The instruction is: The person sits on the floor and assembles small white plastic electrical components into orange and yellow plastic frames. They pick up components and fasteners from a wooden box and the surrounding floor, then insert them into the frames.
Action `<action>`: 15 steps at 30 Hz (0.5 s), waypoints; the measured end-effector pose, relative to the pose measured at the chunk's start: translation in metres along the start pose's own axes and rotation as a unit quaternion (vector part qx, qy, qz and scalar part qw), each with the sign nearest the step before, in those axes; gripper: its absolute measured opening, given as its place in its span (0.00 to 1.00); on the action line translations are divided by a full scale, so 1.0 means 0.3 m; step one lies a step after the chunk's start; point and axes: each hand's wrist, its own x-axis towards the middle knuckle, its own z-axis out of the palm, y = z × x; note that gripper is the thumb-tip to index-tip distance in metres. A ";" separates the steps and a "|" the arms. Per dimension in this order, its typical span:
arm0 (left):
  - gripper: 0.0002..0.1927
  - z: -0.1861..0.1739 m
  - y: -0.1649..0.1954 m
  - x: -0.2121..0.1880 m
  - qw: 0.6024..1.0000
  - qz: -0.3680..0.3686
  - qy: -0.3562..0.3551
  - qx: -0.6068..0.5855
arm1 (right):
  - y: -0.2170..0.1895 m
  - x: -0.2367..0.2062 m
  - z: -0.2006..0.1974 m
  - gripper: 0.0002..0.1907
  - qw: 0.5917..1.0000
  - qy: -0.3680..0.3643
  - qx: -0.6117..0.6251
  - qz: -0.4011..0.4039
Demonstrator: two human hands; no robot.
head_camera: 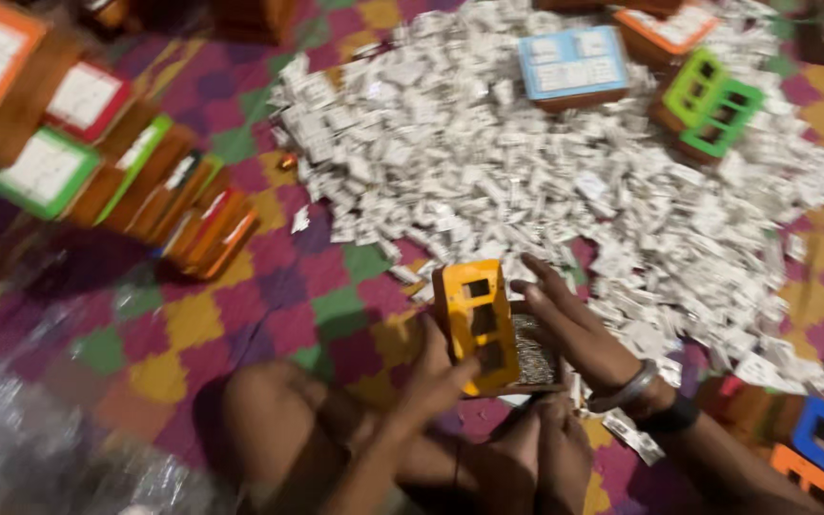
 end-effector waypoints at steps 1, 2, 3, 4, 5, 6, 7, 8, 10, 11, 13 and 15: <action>0.48 -0.068 0.001 0.010 0.998 -0.051 0.025 0.041 | 0.011 0.000 -0.001 0.39 0.999 -0.001 0.005 0.042; 0.44 -0.147 0.008 0.031 0.990 -0.104 0.050 0.083 | 0.022 -0.004 -0.001 0.38 0.999 -0.009 -0.037 0.039; 0.43 -0.229 0.020 0.049 0.994 -0.110 0.008 0.019 | 0.030 -0.011 -0.001 0.36 0.996 -0.019 -0.078 0.032; 0.41 -0.305 0.038 0.066 0.992 -0.112 -0.037 -0.045 | 0.037 -0.016 0.000 0.35 0.992 -0.026 -0.118 0.023; 0.38 -0.373 0.060 0.081 0.993 -0.102 -0.057 0.005 | 0.046 -0.024 0.011 0.32 0.992 -0.054 -0.110 0.002; 0.35 -0.427 0.078 0.096 0.991 -0.091 -0.084 0.054 | 0.055 -0.035 0.022 0.30 0.992 -0.076 -0.102 -0.018; 0.34 -0.472 0.091 0.108 0.986 -0.115 -0.099 0.070 | 0.058 -0.036 0.031 0.28 0.990 -0.098 -0.096 -0.038; 0.34 -0.508 0.102 0.118 0.980 -0.139 -0.115 0.088 | 0.057 -0.033 0.037 0.27 0.984 -0.112 -0.139 -0.016; 0.37 -0.551 0.118 0.133 0.961 -0.132 -0.164 0.178 | 0.060 -0.050 0.043 0.26 0.965 -0.134 -0.224 0.036; 0.39 -0.562 0.128 0.138 0.949 -0.126 -0.185 0.222 | 0.060 -0.056 0.042 0.26 0.961 -0.149 -0.230 0.029; 0.40 -0.573 0.148 0.140 0.846 -0.230 -0.111 0.469 | 0.063 -0.078 0.022 0.27 0.952 -0.176 -0.249 0.019; 0.39 -0.580 0.156 0.142 0.781 -0.267 -0.047 0.562 | 0.078 -0.092 0.009 0.27 0.950 -0.167 -0.261 0.027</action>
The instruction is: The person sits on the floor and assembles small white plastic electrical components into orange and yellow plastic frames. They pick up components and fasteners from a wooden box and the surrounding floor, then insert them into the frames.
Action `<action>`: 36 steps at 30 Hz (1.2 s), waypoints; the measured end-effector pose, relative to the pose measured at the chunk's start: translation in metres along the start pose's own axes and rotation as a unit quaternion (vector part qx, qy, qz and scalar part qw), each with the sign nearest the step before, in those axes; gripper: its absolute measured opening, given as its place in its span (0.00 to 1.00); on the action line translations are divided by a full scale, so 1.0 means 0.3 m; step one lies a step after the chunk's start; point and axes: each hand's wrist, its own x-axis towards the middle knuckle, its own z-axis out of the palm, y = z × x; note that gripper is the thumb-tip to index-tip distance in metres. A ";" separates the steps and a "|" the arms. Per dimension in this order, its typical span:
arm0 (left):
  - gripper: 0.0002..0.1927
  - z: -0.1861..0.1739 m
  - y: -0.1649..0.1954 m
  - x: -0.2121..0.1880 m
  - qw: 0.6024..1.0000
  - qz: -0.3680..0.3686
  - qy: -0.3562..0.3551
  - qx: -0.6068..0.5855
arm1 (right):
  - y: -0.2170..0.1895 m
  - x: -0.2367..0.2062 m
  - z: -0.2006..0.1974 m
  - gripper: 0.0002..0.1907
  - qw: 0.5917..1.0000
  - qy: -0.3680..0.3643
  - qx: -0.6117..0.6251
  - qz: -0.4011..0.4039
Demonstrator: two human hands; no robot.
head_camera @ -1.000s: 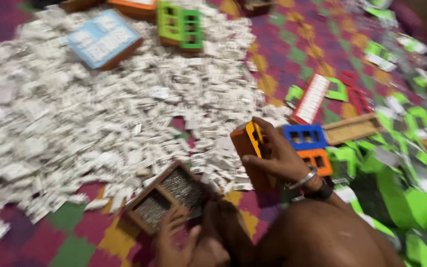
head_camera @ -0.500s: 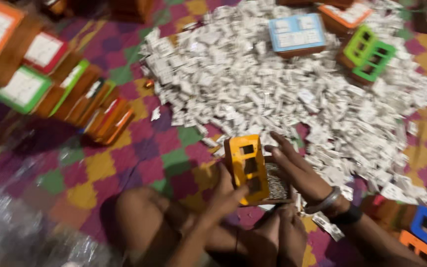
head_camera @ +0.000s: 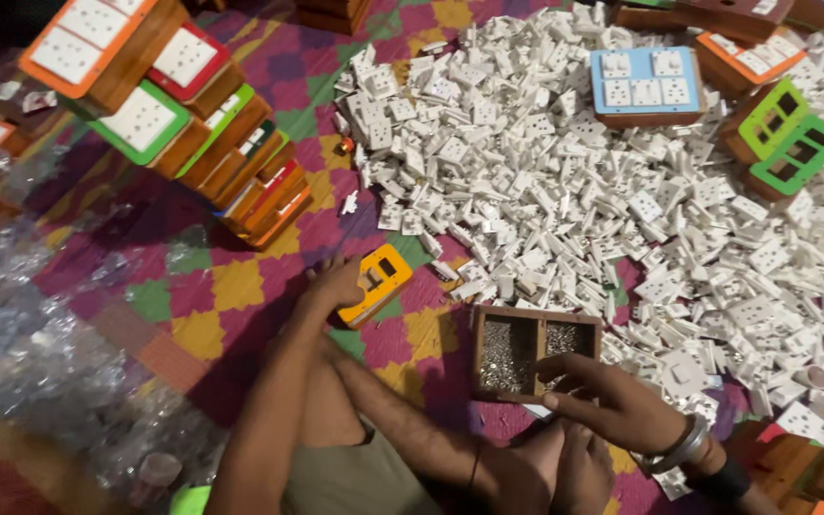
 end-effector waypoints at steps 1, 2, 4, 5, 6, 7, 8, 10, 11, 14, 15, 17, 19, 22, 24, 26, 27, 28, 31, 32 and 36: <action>0.38 0.002 0.000 0.003 1.000 -0.004 0.011 -0.027 | 0.014 -0.006 0.003 0.27 1.000 0.003 -0.004 0.007; 0.37 0.008 0.001 0.006 0.998 -0.009 0.021 -0.054 | 0.027 0.002 0.013 0.26 1.000 0.012 0.002 -0.014; 0.50 0.030 0.007 0.012 0.997 0.021 0.030 -0.071 | 0.054 0.023 0.042 0.23 0.998 0.027 0.018 -0.053; 0.56 0.046 0.015 0.014 0.996 0.038 0.034 -0.078 | 0.068 0.028 0.056 0.23 0.998 0.021 0.031 -0.045; 0.55 0.064 0.025 0.014 0.997 0.039 0.042 -0.058 | 0.079 0.043 0.077 0.24 0.998 0.016 0.043 -0.038; 0.55 0.085 0.036 0.013 0.997 0.039 0.051 -0.039 | 0.087 0.059 0.092 0.24 0.998 0.013 0.055 -0.032; 0.54 0.106 0.051 0.010 0.997 0.039 0.059 -0.020 | 0.096 0.068 0.101 0.24 0.998 0.025 0.047 -0.043; 0.54 0.152 0.082 0.001 0.980 0.107 0.169 0.001 | 0.107 0.096 0.110 0.24 0.996 0.051 0.028 -0.068; 0.53 0.173 0.099 -0.006 0.964 0.141 0.226 0.011 | 0.110 0.118 0.117 0.27 0.991 0.092 0.093 -0.036; 0.45 0.236 0.193 -0.059 0.957 0.254 0.132 -0.039 | 0.126 0.177 0.140 0.34 0.958 0.181 0.219 0.024; 0.49 0.265 0.230 -0.076 0.935 0.320 0.135 -0.069 | 0.134 0.195 0.146 0.33 0.958 0.188 0.214 0.025; 0.53 0.309 0.286 -0.092 0.885 0.424 0.161 -0.105 | 0.160 0.210 0.136 0.29 0.952 0.191 0.238 -0.003; 0.54 0.353 0.302 -0.058 0.837 0.451 0.127 -0.283 | 0.184 0.210 0.109 0.25 0.935 0.186 0.297 -0.056; 0.46 0.407 0.311 0.029 0.669 0.329 -0.090 -0.661 | 0.179 0.224 0.039 0.22 0.913 0.186 0.364 0.006; 0.39 0.425 0.318 0.060 0.486 0.216 -0.308 -0.789 | 0.133 0.260 -0.010 0.22 0.943 0.150 0.296 0.034; 0.34 0.406 0.319 0.093 0.369 0.232 -0.351 -0.829 | 0.060 0.314 -0.091 0.21 0.980 0.127 0.129 0.078; 0.32 0.393 0.315 0.110 0.310 0.239 -0.372 -0.842 | 0.019 0.339 -0.148 0.21 0.986 0.123 -0.002 0.109; 0.32 0.377 0.309 0.128 0.345 0.236 -0.336 -0.844 | -0.024 0.367 -0.210 0.21 0.974 0.118 -0.134 0.141; 0.32 0.322 0.279 0.181 0.418 0.226 -0.216 -0.853 | -0.150 0.487 -0.381 0.21 0.905 0.137 -0.397 -0.063; 0.33 0.302 0.266 0.198 0.425 0.226 -0.178 -0.858 | -0.192 0.537 -0.427 0.22 0.883 0.121 -0.448 -0.072; 0.35 0.222 0.210 0.247 0.383 0.189 -0.118 -0.896 | -0.370 0.869 -0.425 0.15 0.863 0.126 -0.488 -0.039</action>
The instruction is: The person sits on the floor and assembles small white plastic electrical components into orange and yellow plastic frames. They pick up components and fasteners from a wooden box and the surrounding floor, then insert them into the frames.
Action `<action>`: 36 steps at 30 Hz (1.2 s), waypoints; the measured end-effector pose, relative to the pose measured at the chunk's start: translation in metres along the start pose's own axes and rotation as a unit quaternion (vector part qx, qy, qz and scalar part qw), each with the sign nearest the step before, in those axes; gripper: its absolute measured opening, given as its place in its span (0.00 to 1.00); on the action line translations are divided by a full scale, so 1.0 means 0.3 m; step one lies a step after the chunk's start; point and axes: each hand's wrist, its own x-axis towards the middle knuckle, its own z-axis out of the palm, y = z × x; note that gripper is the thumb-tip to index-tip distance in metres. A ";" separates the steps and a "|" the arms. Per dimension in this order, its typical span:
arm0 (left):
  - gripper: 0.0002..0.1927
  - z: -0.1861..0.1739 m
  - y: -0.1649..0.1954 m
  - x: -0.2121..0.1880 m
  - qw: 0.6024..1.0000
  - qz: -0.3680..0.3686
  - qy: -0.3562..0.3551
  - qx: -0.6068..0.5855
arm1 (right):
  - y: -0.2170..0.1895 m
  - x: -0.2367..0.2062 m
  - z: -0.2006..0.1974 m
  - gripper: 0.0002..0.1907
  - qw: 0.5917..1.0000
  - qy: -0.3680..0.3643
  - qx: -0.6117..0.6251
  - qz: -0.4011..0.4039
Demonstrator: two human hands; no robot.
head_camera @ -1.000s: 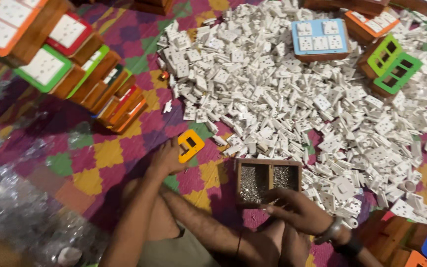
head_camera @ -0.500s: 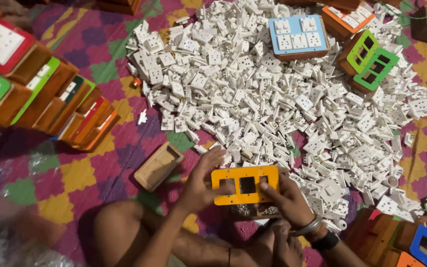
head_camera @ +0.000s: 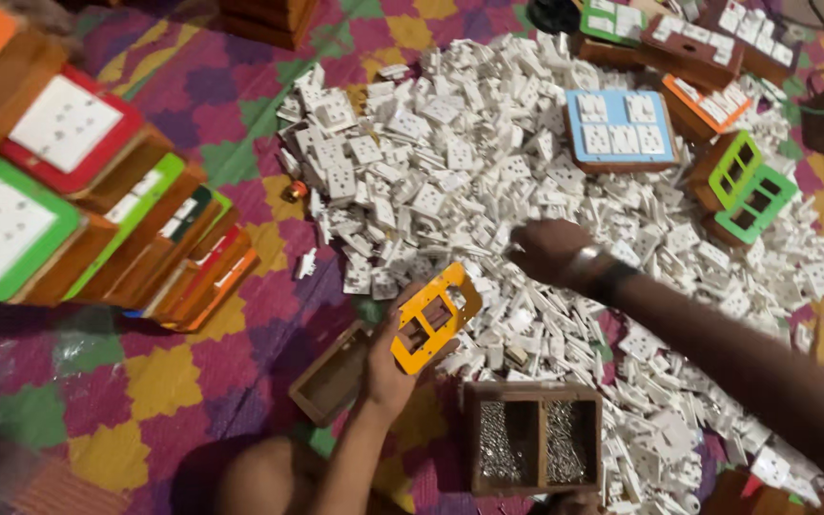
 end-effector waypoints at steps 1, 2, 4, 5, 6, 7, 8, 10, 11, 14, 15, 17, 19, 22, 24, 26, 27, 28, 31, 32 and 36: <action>0.35 0.002 0.025 0.006 1.000 0.008 0.009 -0.010 | -0.058 0.057 0.007 0.16 0.996 0.085 0.038 0.007; 0.35 0.000 0.046 0.011 0.999 0.021 0.017 -0.018 | -0.120 0.120 0.009 0.18 0.982 0.172 0.077 0.010; 0.34 -0.007 0.079 0.017 0.998 0.045 0.024 -0.023 | -0.242 0.210 0.021 0.18 0.956 0.219 0.169 0.101; 0.34 -0.008 0.091 0.019 0.998 0.049 0.030 -0.021 | -0.288 0.224 0.033 0.19 0.935 0.233 0.219 0.153; 0.34 -0.009 0.101 0.021 0.998 0.047 0.037 -0.017 | -0.327 0.231 0.048 0.20 0.918 0.261 0.244 0.170; 0.34 -0.010 0.107 0.022 0.997 0.066 0.047 -0.007 | -0.348 0.231 0.065 0.21 0.899 0.290 0.265 0.191; 0.33 -0.011 0.111 0.023 0.995 0.085 0.055 0.003 | -0.359 0.229 0.076 0.22 0.879 0.320 0.285 0.210; 0.33 -0.011 0.112 0.023 0.991 0.110 0.076 0.025 | -0.349 0.201 0.103 0.19 0.842 0.411 0.314 0.150; 0.33 -0.011 0.109 0.021 0.989 0.115 0.082 0.040 | -0.337 0.181 0.117 0.18 0.819 0.456 0.327 0.119; 0.32 -0.006 0.091 0.014 0.991 0.107 0.066 0.041 | -0.309 0.065 0.172 0.15 0.634 0.410 0.642 0.132; 0.31 -0.005 0.081 0.011 0.993 0.098 0.062 0.030 | -0.311 -0.001 0.199 0.12 0.557 0.375 0.732 0.118; 0.31 0.000 0.059 0.003 0.988 0.111 0.051 0.094 | -0.344 -0.127 0.261 0.08 0.632 0.362 0.672 0.135; 0.31 0.008 0.034 -0.006 0.988 0.101 0.021 0.118 | -0.408 -0.220 0.320 0.09 0.731 0.365 0.560 0.140; 0.31 0.022 -0.002 -0.021 0.991 0.074 -0.036 0.107 | -0.489 -0.282 0.372 0.14 0.825 0.370 0.393 0.169; 0.30 0.030 -0.023 -0.032 0.984 0.094 -0.081 0.131 | -0.530 -0.301 0.388 0.14 0.858 0.377 0.313 0.154; 0.24 0.037 -0.039 -0.042 1.000 0.016 -0.026 0.005 | -0.554 -0.320 0.397 0.10 0.878 0.388 0.266 0.089; 0.22 0.040 -0.044 -0.048 0.998 -0.021 0.003 -0.057 | -0.556 -0.328 0.398 0.12 0.867 0.375 0.307 0.114; 0.22 0.042 -0.049 -0.053 0.999 0.012 0.034 0.013 | -0.561 -0.342 0.403 0.13 0.855 0.358 0.349 0.140; 0.22 0.046 -0.058 -0.064 0.994 0.006 0.076 0.081 | -0.552 -0.385 0.413 0.13 0.852 0.364 0.352 0.135; 0.23 0.047 -0.060 -0.066 0.996 -0.067 0.059 0.012 | -0.549 -0.396 0.416 0.12 0.856 0.376 0.334 0.120; 0.19 0.050 -0.067 -0.066 0.995 -0.089 0.030 -0.030 | -0.542 -0.418 0.437 0.09 0.873 0.408 0.257 0.073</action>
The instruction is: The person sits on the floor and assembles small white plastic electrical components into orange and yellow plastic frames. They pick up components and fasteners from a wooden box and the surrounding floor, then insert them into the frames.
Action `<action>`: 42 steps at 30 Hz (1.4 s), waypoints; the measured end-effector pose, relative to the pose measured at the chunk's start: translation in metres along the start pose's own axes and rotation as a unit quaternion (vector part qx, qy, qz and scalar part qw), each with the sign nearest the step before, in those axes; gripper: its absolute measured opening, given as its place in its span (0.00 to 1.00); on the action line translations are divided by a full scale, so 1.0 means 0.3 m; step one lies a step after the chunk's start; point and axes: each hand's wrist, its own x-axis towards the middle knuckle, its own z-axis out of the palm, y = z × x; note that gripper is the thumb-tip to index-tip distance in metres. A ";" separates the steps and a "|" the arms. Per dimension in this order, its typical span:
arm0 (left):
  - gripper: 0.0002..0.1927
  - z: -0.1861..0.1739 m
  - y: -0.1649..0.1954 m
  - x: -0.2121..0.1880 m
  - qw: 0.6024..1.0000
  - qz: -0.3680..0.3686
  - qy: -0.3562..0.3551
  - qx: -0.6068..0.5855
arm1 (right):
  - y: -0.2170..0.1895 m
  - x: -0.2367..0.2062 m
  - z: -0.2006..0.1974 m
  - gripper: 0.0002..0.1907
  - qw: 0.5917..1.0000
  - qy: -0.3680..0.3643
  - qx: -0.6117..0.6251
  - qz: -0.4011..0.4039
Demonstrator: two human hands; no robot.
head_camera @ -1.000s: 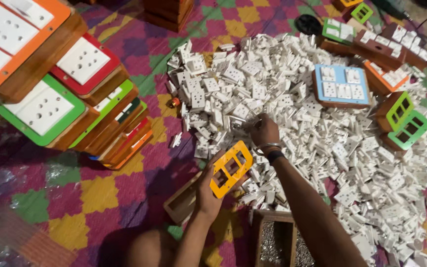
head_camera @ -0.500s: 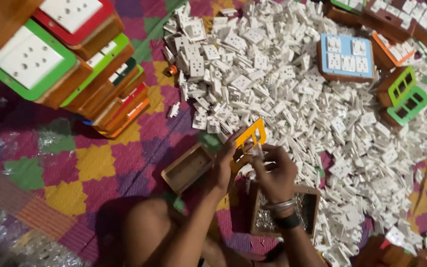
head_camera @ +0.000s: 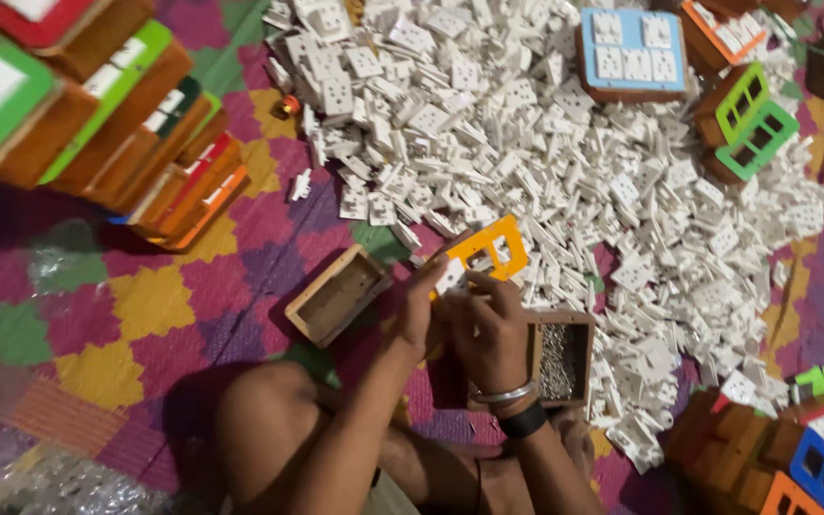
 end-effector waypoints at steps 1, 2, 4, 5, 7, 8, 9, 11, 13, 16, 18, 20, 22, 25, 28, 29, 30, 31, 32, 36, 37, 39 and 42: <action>0.20 -0.001 -0.003 0.003 1.000 -0.006 0.010 0.028 | 0.007 -0.009 -0.003 0.08 1.000 -0.009 0.009 0.004; 0.20 -0.001 -0.006 0.006 0.998 -0.011 0.021 0.056 | 0.015 -0.020 -0.006 0.07 1.000 -0.019 0.019 0.007; 0.21 -0.003 -0.012 0.013 0.997 -0.029 0.050 0.042 | 0.036 -0.054 -0.012 0.11 0.999 -0.032 0.026 0.008; 0.22 -0.004 -0.017 0.018 0.997 -0.046 0.065 0.000 | 0.057 -0.075 -0.027 0.13 0.999 -0.037 0.026 0.012; 0.24 -0.007 -0.028 0.029 0.997 -0.028 0.052 -0.049 | 0.119 -0.131 -0.093 0.08 0.993 0.004 0.018 0.119; 0.25 -0.008 -0.034 0.034 0.998 0.020 0.020 -0.052 | 0.164 -0.143 -0.118 0.05 0.986 0.029 0.020 0.165; 0.26 -0.009 -0.039 0.038 0.999 0.020 0.016 -0.045 | 0.217 -0.159 -0.161 0.05 0.974 0.038 -0.039 0.220; 0.28 -0.014 -0.052 0.045 0.999 0.024 0.015 -0.034 | 0.332 -0.192 -0.272 0.05 0.936 -0.065 -0.158 0.309; 0.27 -0.018 -0.067 0.049 0.999 0.024 -0.001 -0.049 | 0.422 -0.221 -0.324 0.06 0.911 -0.200 -0.207 0.297; 0.27 -0.023 -0.093 0.052 0.999 0.003 0.014 -0.049 | 0.475 -0.276 -0.296 0.10 0.939 -0.221 -0.157 0.212; 0.27 -0.023 -0.113 0.052 0.999 -0.014 0.019 -0.035 | 0.466 -0.306 -0.255 0.08 0.960 -0.174 -0.088 0.201; 0.27 -0.022 -0.132 0.050 1.000 -0.022 0.009 -0.015 | 0.470 -0.315 -0.246 0.09 0.959 -0.165 -0.098 0.208; 0.27 -0.021 -0.150 0.046 0.999 -0.038 0.009 -0.001 | 0.473 -0.335 -0.262 0.08 0.957 -0.148 -0.103 0.226; 0.26 -0.016 -0.169 0.039 0.999 -0.040 -0.003 0.012 | 0.495 -0.325 -0.284 0.06 0.964 -0.094 -0.096 0.228; 0.26 -0.010 -0.179 0.030 0.998 -0.054 0.022 0.007 | 0.498 -0.313 -0.295 0.05 0.950 -0.060 -0.012 0.305; 0.26 -0.008 -0.180 0.027 0.998 -0.055 0.036 0.005 | 0.490 -0.307 -0.290 0.05 0.921 -0.042 0.068 0.382; 0.26 -0.006 -0.181 0.024 0.998 -0.054 0.029 -0.003 | 0.477 -0.297 -0.275 0.07 0.877 -0.028 0.148 0.456; 0.26 -0.005 -0.181 0.021 0.998 -0.055 0.024 -0.012 | 0.459 -0.286 -0.258 0.08 0.877 -0.010 0.231 0.422; 0.27 -0.004 -0.180 0.019 0.998 -0.057 0.019 -0.022 | 0.434 -0.277 -0.245 0.10 0.868 0.008 0.312 0.387; 0.27 -0.001 -0.179 0.012 0.998 -0.061 -0.019 0.018 | 0.315 -0.234 -0.180 0.13 0.853 -0.009 0.363 0.375; 0.27 -0.001 -0.178 0.011 0.998 -0.050 -0.021 0.026 | 0.286 -0.227 -0.165 0.12 0.860 -0.020 0.346 0.375; 0.27 -0.002 -0.177 0.009 0.998 -0.038 -0.019 0.049 | 0.239 -0.221 -0.141 0.09 0.872 -0.044 0.312 0.376; 0.26 -0.004 -0.176 0.006 0.996 -0.024 -0.010 0.090 | 0.212 -0.219 -0.119 0.07 0.902 -0.054 0.233 0.360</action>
